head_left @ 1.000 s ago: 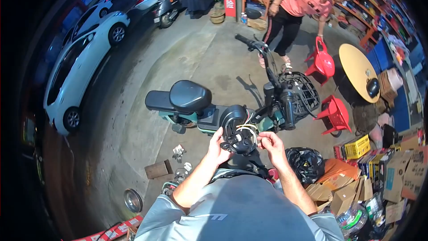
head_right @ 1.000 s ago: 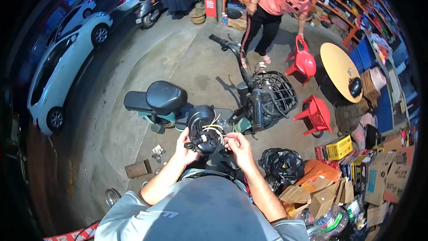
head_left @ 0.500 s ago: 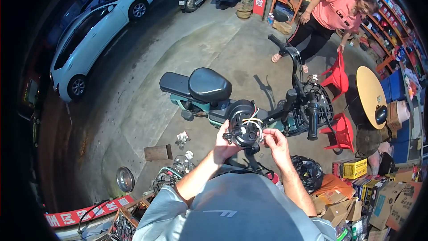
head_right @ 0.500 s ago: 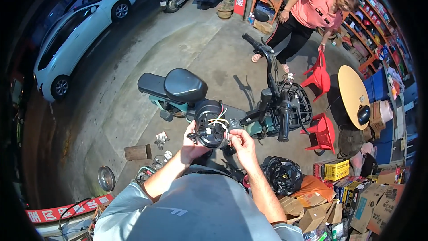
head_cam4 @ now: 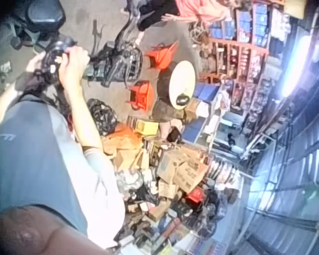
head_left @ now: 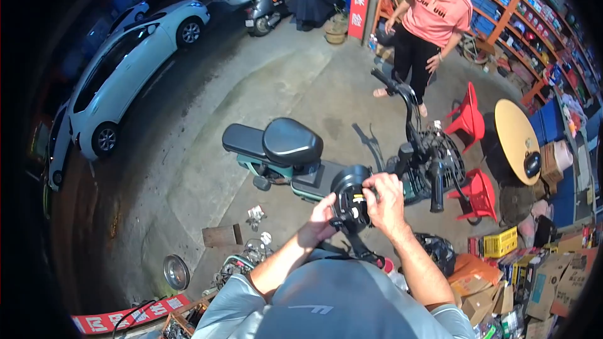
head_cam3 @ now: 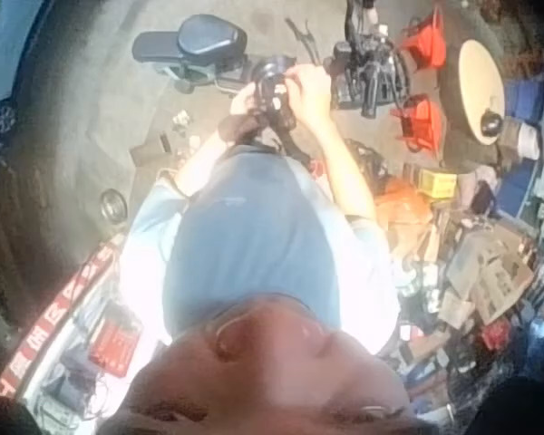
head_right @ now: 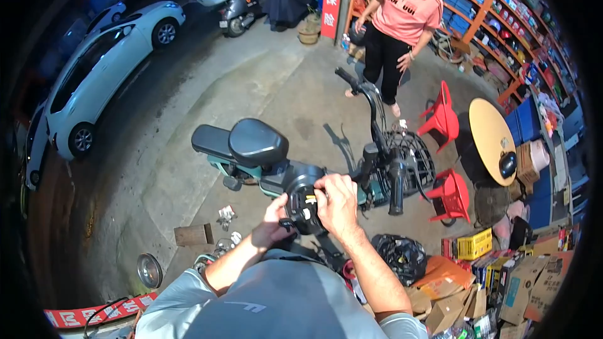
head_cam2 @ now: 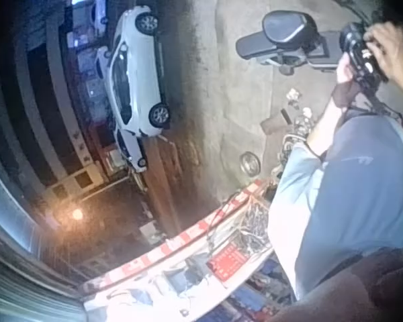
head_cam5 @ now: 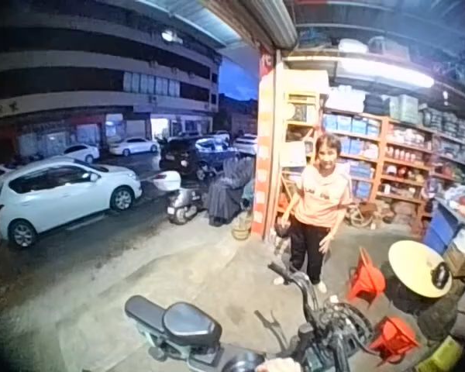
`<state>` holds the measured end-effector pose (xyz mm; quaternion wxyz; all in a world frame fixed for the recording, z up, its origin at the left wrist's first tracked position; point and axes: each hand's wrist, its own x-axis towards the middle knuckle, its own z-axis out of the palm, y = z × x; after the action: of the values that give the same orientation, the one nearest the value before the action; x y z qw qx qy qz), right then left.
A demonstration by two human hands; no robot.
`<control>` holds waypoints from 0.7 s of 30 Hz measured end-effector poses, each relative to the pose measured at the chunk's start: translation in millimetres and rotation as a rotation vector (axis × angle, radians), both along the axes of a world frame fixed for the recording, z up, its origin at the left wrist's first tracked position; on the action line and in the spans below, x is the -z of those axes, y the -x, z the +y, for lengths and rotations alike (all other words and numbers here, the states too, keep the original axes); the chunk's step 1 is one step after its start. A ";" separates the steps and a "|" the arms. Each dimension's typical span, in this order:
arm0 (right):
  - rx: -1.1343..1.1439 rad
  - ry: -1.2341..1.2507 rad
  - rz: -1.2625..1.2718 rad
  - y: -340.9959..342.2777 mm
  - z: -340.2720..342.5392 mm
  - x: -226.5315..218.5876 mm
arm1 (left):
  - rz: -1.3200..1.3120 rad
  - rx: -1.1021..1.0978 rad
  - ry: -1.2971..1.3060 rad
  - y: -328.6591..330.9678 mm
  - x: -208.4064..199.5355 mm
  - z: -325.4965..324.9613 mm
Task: Unboxing a new headlight assembly and beginning to install its wiring into an electric scooter.
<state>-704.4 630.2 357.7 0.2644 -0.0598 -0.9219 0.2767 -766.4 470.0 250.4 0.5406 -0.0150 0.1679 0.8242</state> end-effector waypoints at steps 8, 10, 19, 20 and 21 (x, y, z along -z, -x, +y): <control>-0.057 -0.066 -0.017 8.0 6.5 21.4 | -0.122 0.037 0.043 0.3 -1.9 1.1; -0.074 -0.103 0.037 14.3 4.4 24.0 | -0.130 0.005 0.048 1.6 2.0 2.2; -0.145 0.011 0.036 22.0 -0.5 38.3 | -0.168 -0.042 0.083 -1.5 -2.6 -1.4; -0.160 0.077 0.010 20.6 -0.1 38.7 | -0.149 -0.020 0.070 -3.1 3.7 0.0; -0.152 0.090 -0.034 19.2 5.5 47.0 | -0.125 -0.008 0.044 -2.8 4.8 0.7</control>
<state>-723.6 635.7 310.7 0.2240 -0.0064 -0.9149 0.3359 -763.6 470.7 245.6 0.5464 -0.0789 0.1518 0.8199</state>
